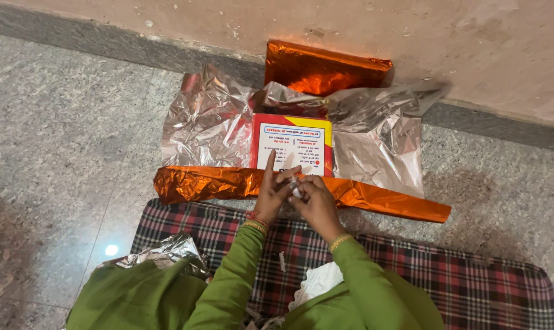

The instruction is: The person wraps a small rectangular box with orange metallic foil. They smooth the foil over the box, fold the edges, and secure the folds with small pieces of clear tape. The wrapped box is set aside, and the person begins wrapping a second box in the same way.

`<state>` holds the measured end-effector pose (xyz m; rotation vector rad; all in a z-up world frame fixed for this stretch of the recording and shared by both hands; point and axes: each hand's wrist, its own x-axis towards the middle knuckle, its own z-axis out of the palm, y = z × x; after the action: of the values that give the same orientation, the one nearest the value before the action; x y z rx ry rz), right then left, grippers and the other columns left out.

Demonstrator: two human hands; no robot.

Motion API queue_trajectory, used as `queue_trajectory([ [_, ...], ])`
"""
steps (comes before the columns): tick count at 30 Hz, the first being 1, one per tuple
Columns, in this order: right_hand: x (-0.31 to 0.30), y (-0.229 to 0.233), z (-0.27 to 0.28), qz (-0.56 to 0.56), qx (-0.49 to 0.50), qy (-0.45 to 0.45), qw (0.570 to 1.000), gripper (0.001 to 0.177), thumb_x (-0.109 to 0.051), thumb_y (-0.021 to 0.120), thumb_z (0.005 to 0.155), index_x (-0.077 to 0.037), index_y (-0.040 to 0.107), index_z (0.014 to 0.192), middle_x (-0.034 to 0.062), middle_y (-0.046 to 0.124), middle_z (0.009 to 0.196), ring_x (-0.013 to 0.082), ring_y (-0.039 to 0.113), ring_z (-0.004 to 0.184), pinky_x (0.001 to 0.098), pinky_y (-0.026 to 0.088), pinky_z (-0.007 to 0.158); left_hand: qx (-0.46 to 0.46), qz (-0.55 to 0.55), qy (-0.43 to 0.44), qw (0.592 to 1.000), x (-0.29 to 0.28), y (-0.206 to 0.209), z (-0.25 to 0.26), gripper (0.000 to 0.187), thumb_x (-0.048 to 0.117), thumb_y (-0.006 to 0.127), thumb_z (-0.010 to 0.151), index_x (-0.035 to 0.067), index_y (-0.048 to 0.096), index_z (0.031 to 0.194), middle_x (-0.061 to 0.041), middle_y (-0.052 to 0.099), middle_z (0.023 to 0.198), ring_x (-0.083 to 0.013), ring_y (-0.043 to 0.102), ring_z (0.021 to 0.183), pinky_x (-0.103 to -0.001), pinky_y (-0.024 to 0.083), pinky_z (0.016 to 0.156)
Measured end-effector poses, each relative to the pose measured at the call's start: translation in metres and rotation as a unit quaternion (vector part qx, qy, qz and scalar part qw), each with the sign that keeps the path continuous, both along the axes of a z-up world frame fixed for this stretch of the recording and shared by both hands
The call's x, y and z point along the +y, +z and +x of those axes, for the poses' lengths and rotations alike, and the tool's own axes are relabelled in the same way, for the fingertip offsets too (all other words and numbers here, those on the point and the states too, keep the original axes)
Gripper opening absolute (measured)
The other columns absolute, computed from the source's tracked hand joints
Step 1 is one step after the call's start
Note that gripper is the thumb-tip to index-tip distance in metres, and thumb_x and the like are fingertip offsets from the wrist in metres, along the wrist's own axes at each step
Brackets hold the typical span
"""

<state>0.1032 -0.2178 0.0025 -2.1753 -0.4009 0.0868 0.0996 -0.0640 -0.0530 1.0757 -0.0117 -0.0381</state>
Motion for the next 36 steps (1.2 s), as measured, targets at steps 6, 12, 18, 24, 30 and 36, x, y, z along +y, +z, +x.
queue_trajectory([
  [6,-0.021,-0.006,0.010,0.033,0.150,0.045,0.987,0.024,-0.016,0.084,0.082,0.002,0.069,0.089,0.0086,0.067,0.101,0.0156,0.068,0.081,0.0298,0.057,0.075,-0.022,0.042,-0.024,0.999,0.001,-0.005,-0.001,0.105,-0.008,0.063,0.094,0.022,-0.006,0.168,-0.022,0.066,0.139,-0.0222,0.064,0.113,-0.037,0.053,0.101],
  [12,-0.028,-0.008,0.021,0.167,0.144,-0.063,0.973,0.021,-0.019,0.072,0.092,-0.004,0.074,0.107,0.0055,0.074,0.101,0.0103,0.068,0.088,0.0268,0.055,0.080,-0.050,0.115,-0.046,0.991,0.003,0.001,-0.006,0.102,-0.004,0.063,0.095,0.021,-0.005,0.168,-0.018,0.064,0.143,-0.0241,0.062,0.132,-0.039,0.050,0.109],
  [18,-0.013,-0.014,0.022,0.119,0.206,-0.077,0.968,0.019,-0.018,0.077,0.091,0.000,0.076,0.095,0.0041,0.075,0.082,0.0123,0.066,0.073,0.0277,0.052,0.068,-0.056,0.209,-0.033,0.976,-0.001,0.010,-0.011,0.093,0.003,0.064,0.097,0.020,0.005,0.167,-0.014,0.067,0.142,-0.0256,0.067,0.129,-0.040,0.054,0.106],
  [24,-0.023,-0.017,0.020,0.290,0.296,-0.037,0.909,0.016,-0.015,0.076,0.093,0.000,0.073,0.091,-0.0004,0.070,0.082,0.0069,0.059,0.070,0.0251,0.047,0.065,-0.078,0.283,-0.012,0.956,-0.001,0.013,-0.012,0.095,0.010,0.071,0.093,0.020,0.012,0.167,-0.018,0.074,0.128,-0.0291,0.071,0.121,-0.040,0.056,0.102],
  [30,-0.026,-0.029,0.020,0.257,0.291,-0.070,0.919,0.013,-0.016,0.075,0.091,-0.004,0.077,0.096,-0.0029,0.071,0.080,0.0043,0.057,0.067,0.0217,0.042,0.060,-0.082,0.309,0.008,0.947,-0.004,0.012,-0.014,0.097,0.015,0.077,0.085,0.017,0.020,0.164,-0.018,0.077,0.117,-0.0321,0.074,0.113,-0.041,0.058,0.093],
  [36,-0.035,-0.047,0.019,0.331,0.368,-0.100,0.863,0.013,-0.016,0.073,0.094,-0.006,0.075,0.101,-0.0026,0.072,0.084,0.0032,0.059,0.067,0.0197,0.039,0.057,-0.097,0.353,0.013,0.931,-0.008,0.005,-0.017,0.092,0.020,0.079,0.088,0.016,0.027,0.163,-0.020,0.076,0.116,-0.0360,0.075,0.113,-0.041,0.060,0.093],
])
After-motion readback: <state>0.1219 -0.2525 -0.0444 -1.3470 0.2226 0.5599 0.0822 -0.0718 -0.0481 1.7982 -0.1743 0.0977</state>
